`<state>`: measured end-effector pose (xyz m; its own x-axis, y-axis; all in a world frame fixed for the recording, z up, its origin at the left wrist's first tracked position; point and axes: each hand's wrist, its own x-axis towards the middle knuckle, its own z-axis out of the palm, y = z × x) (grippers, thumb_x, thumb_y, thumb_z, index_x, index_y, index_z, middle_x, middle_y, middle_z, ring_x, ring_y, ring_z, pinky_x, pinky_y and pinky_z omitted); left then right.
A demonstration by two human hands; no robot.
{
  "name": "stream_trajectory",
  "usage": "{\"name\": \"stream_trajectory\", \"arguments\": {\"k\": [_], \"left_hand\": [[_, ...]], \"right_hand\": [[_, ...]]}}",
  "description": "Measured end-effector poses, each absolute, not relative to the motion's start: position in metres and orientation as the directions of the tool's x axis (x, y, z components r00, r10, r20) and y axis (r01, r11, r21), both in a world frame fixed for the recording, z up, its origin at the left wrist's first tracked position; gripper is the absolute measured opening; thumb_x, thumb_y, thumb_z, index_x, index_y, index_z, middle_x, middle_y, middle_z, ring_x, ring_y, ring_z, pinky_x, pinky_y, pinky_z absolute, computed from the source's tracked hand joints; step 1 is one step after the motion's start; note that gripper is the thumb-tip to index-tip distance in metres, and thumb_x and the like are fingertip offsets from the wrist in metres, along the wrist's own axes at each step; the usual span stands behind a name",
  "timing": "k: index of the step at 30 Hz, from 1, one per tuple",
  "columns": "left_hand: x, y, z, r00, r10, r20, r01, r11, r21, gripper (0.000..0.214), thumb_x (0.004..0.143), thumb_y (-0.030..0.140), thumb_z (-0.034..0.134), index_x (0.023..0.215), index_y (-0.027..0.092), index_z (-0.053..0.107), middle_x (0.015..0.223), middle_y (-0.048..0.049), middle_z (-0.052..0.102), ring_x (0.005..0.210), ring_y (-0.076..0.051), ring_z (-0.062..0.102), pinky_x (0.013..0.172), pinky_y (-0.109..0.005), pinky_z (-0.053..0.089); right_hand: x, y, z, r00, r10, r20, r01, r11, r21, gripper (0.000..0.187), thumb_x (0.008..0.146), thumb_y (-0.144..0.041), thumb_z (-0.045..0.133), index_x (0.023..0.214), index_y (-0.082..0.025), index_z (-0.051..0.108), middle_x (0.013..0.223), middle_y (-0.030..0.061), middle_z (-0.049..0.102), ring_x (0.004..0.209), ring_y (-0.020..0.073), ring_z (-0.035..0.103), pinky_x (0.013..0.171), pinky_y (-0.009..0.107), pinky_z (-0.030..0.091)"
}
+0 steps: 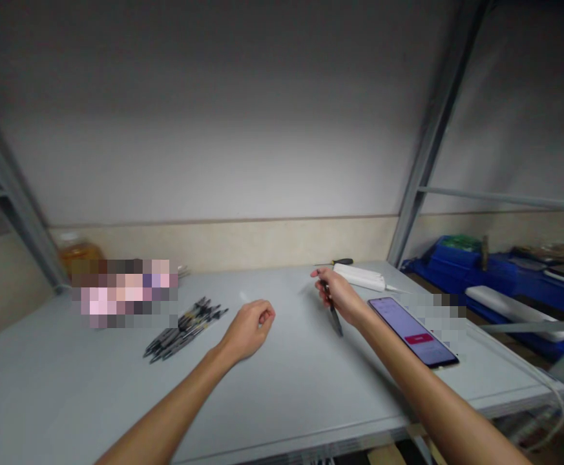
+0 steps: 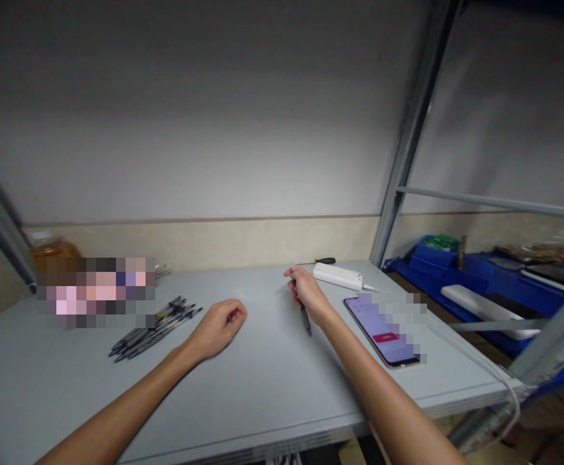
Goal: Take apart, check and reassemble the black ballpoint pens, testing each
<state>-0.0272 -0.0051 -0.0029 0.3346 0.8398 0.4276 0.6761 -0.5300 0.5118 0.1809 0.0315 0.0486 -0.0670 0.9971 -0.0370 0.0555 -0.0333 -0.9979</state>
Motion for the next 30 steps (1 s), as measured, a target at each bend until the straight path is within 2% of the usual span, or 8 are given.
{"name": "stream_trajectory", "arguments": {"k": [3,7,11,16,19,21,26,30], "left_hand": [[-0.028,-0.005,-0.004,0.342,0.835,0.431,0.684,-0.536,0.495,0.016,0.078,0.015,0.041,0.071,0.017,0.055,0.068,-0.0014,0.057,0.064,-0.013,0.051,0.062,-0.023,0.037],[-0.029,-0.004,-0.005,0.356,0.832,0.426,0.699,-0.539,0.469,0.016,0.079,0.014,0.041,0.072,0.017,0.055,0.069,-0.0016,0.057,0.066,-0.013,0.051,0.063,-0.024,0.038],[-0.031,-0.002,-0.005,0.352,0.832,0.429,0.756,-0.523,0.394,0.015,0.079,0.014,0.041,0.072,0.017,0.054,0.072,-0.0025,0.057,0.072,-0.015,0.051,0.070,-0.026,0.038],[-0.035,-0.004,-0.002,0.374,0.846,0.380,0.818,-0.494,0.296,0.013,0.081,0.016,0.042,0.079,0.018,0.055,0.083,-0.0042,0.057,0.085,-0.018,0.050,0.078,-0.029,0.039],[-0.036,-0.006,0.000,0.356,0.865,0.354,0.866,-0.447,0.222,0.014,0.082,0.018,0.042,0.086,0.019,0.055,0.091,-0.0048,0.056,0.091,-0.019,0.048,0.081,-0.031,0.038],[-0.036,-0.006,0.002,0.313,0.887,0.339,0.911,-0.381,0.158,0.015,0.081,0.018,0.042,0.089,0.019,0.055,0.095,-0.0054,0.056,0.095,-0.021,0.047,0.081,-0.033,0.038],[-0.041,-0.005,0.004,0.143,0.946,0.292,0.989,-0.147,-0.008,0.021,0.080,0.016,0.041,0.097,0.016,0.054,0.103,-0.0108,0.053,0.102,-0.026,0.043,0.080,-0.038,0.037],[-0.048,-0.005,0.008,0.044,0.949,0.313,0.996,-0.017,-0.087,0.026,0.079,0.013,0.039,0.100,0.014,0.054,0.105,-0.0130,0.052,0.103,-0.027,0.042,0.080,-0.040,0.037]], "right_hand": [[0.191,0.033,0.037,-0.058,0.996,0.066,0.508,0.087,-0.857,0.026,0.077,-0.017,0.037,0.097,-0.017,0.054,0.061,-0.0015,0.049,0.051,0.0114,0.047,0.048,0.022,0.036],[0.207,0.029,0.023,-0.154,0.971,0.182,0.884,0.218,-0.413,0.031,0.079,-0.012,0.038,0.101,-0.009,0.060,0.094,0.0143,0.063,0.090,0.0208,0.057,0.078,0.029,0.039],[0.217,0.017,0.015,-0.096,0.988,0.123,0.993,0.104,-0.062,0.034,0.080,-0.006,0.033,0.099,-0.006,0.062,0.096,0.0203,0.061,0.090,0.0266,0.057,0.073,0.034,0.041],[0.226,0.005,0.012,-0.059,0.977,0.205,0.987,0.027,0.157,0.035,0.079,-0.002,0.034,0.092,-0.007,0.065,0.101,0.0215,0.057,0.093,0.0295,0.054,0.068,0.034,0.042],[0.228,0.005,0.014,-0.076,0.951,0.300,0.982,0.018,0.190,0.032,0.080,-0.003,0.036,0.087,-0.008,0.067,0.102,0.0208,0.057,0.097,0.0306,0.051,0.071,0.036,0.041],[0.224,0.005,0.017,-0.149,0.932,0.330,0.984,0.105,0.146,0.027,0.081,-0.007,0.040,0.086,-0.009,0.067,0.098,0.0191,0.060,0.097,0.0298,0.051,0.074,0.037,0.041],[0.201,-0.010,0.035,-0.387,0.794,0.469,0.782,0.552,-0.290,0.026,0.087,-0.021,0.040,0.097,-0.016,0.064,0.089,0.0077,0.067,0.085,0.0176,0.059,0.078,0.028,0.043],[0.191,-0.023,0.037,-0.455,0.715,0.530,0.633,0.678,-0.372,0.024,0.085,-0.020,0.043,0.099,-0.018,0.063,0.084,0.0050,0.069,0.075,0.0148,0.062,0.070,0.024,0.043]]}}
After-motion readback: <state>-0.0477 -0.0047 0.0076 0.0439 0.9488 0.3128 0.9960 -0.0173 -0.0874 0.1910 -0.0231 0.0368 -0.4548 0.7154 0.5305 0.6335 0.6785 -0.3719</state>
